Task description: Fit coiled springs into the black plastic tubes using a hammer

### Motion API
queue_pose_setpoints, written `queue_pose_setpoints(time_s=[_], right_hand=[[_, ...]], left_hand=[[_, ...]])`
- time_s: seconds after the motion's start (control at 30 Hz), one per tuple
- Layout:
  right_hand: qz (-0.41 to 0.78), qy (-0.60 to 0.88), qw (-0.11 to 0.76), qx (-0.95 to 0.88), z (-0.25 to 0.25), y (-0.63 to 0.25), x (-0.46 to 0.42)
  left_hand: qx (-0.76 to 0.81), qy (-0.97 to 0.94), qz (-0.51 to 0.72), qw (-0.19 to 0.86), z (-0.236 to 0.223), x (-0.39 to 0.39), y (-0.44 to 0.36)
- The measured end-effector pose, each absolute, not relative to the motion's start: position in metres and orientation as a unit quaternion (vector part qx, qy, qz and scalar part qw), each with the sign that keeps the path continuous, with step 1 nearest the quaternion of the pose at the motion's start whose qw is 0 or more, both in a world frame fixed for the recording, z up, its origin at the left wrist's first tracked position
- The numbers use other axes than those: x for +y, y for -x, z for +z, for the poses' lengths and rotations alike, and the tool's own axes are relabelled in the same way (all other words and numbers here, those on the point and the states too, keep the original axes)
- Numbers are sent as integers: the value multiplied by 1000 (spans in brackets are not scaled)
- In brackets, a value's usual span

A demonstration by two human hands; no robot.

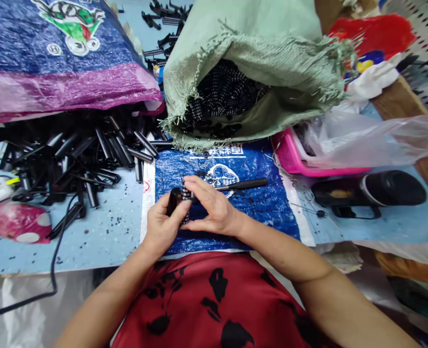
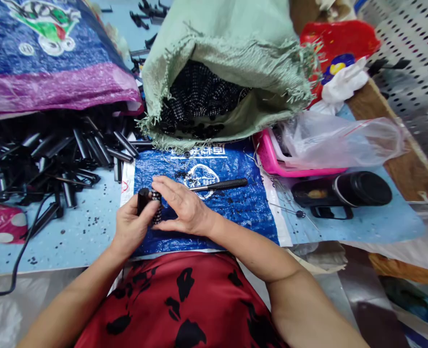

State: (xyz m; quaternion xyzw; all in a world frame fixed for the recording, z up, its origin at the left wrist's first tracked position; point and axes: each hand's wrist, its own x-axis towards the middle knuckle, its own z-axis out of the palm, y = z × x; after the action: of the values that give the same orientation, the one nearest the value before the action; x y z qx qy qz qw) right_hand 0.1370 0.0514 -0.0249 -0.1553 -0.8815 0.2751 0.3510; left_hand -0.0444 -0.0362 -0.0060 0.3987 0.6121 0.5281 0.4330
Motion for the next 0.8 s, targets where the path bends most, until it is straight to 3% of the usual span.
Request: queue_pose_setpoints(time_s=[0.23,0.43,0.63,0.73,0.8], right_hand=[[146,126,405,-894,-16,-130,37],[86,144,403,-900,-17,-132,34],[124,166,372,-905,-20,-126,32],[157,177,322,-917,-21,-139,41],[134,231,273,-924,-26,-159,50]], left_hand=[[609,-364,579,402,-1,-36,34],[536,-255,579,559,-1,-39,43],[538,-201,545,611,-1,-36,46],[563,-234,546,574,-12,-34,53],[617,-334,534,472,-21,-35,68]])
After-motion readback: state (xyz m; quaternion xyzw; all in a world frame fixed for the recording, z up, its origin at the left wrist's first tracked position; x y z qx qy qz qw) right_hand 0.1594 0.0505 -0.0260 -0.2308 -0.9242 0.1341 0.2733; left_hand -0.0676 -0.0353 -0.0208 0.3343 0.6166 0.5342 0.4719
